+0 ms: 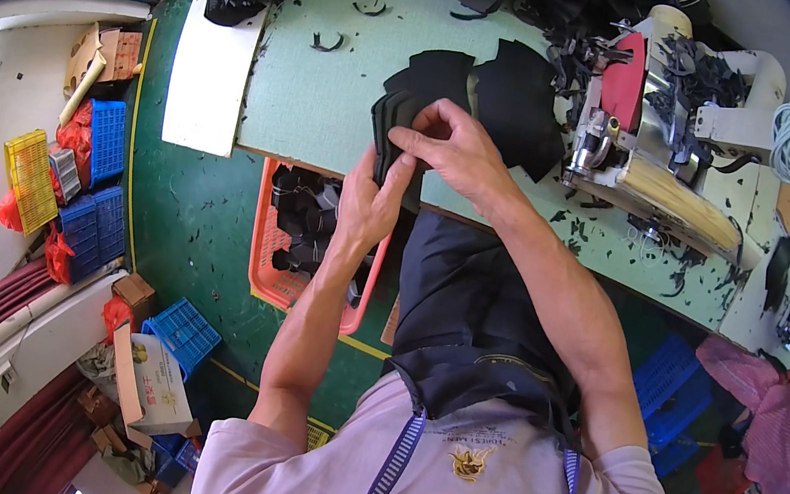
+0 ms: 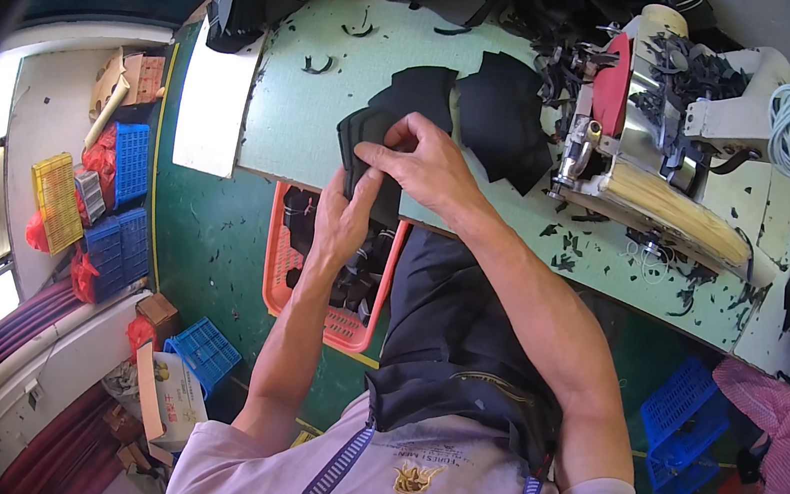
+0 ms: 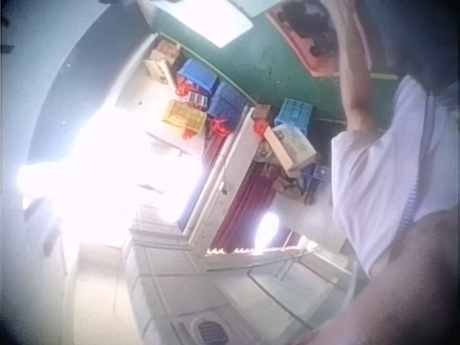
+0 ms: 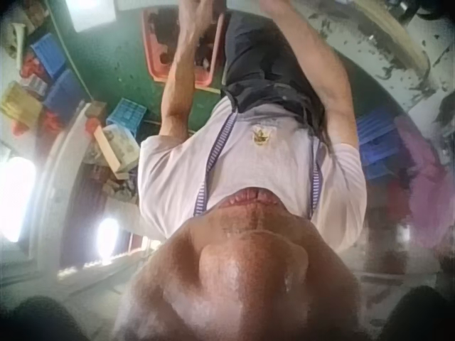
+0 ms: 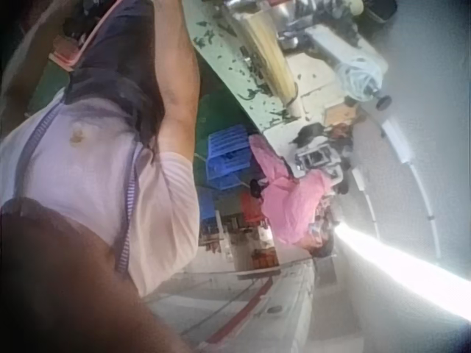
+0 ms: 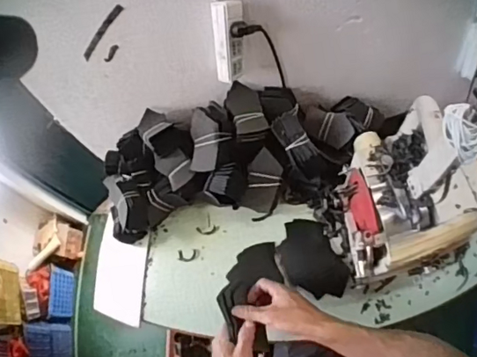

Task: The recorder uses a specialized machine to stitch or process the edges of black shoe upper components in a factory setting.

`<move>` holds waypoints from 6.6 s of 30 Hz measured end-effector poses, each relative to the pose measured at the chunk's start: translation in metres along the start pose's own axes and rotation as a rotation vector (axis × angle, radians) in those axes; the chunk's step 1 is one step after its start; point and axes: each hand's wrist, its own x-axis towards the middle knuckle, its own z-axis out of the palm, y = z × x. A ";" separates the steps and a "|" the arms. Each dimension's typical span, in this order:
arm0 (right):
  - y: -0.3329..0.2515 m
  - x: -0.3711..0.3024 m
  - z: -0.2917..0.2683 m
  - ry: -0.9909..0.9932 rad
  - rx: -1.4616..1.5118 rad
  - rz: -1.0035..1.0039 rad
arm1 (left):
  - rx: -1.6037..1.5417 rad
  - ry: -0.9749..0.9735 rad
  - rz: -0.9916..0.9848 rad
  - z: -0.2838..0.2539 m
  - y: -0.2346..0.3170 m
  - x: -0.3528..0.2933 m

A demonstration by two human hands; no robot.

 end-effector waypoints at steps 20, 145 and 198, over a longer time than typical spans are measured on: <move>0.016 -0.007 -0.051 0.337 -0.504 -0.279 | -0.982 0.071 -0.238 0.020 0.000 0.024; 0.034 0.008 0.007 0.326 -0.204 -0.418 | -0.167 0.086 -0.135 -0.019 0.003 0.073; 0.009 -0.192 -0.144 0.364 1.138 -0.031 | 0.603 -0.703 0.162 0.159 0.210 0.067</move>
